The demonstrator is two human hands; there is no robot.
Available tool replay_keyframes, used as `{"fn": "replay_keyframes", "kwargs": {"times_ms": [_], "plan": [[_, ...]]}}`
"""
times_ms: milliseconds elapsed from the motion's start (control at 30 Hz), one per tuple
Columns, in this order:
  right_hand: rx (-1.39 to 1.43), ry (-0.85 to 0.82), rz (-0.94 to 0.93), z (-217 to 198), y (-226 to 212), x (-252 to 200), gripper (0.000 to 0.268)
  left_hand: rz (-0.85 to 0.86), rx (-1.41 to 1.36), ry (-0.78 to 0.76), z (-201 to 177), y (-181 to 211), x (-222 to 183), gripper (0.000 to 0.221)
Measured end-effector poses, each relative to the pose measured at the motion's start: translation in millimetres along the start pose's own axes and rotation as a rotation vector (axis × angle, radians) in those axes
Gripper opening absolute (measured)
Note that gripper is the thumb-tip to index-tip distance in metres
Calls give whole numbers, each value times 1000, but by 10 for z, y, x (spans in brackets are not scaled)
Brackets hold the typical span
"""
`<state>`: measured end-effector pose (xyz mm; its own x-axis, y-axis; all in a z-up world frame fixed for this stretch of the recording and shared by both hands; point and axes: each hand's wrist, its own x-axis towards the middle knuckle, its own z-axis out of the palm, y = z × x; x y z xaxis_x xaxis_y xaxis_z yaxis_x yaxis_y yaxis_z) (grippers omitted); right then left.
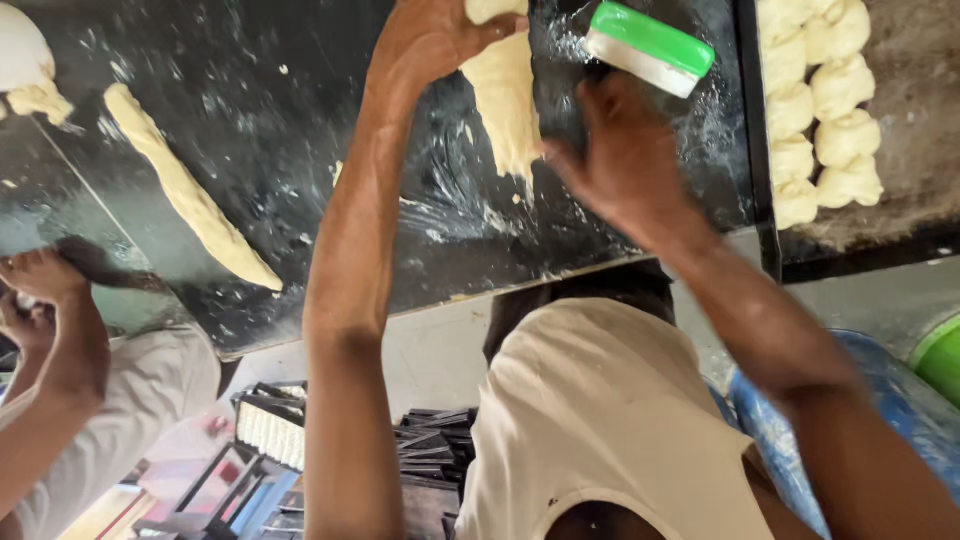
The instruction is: The person shapes pieces of dough by hand on a dark table, rolling and pinching them into small rounds before placing them onto a baking tray.
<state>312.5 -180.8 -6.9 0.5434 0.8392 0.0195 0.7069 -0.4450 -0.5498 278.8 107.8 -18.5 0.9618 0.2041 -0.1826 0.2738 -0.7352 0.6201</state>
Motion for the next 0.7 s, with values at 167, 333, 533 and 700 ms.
{"fn": "replay_keyframes", "kwargs": {"times_ms": [167,333,533,700], "plan": [[-121,191,-73,239,-691,187,64,-61,-651,167,125,120,-624,47],[148,-52,-245,-61,-277,-317,39,-574,-1321,346,181,222,-1963,54],[-261,-270,20,-220,-226,-1272,67,-469,-1272,210,752,172,-2786,40],[-282,-391,86,335,-944,-1261,124,-322,-1099,251,828,-126,-3238,38]]}}
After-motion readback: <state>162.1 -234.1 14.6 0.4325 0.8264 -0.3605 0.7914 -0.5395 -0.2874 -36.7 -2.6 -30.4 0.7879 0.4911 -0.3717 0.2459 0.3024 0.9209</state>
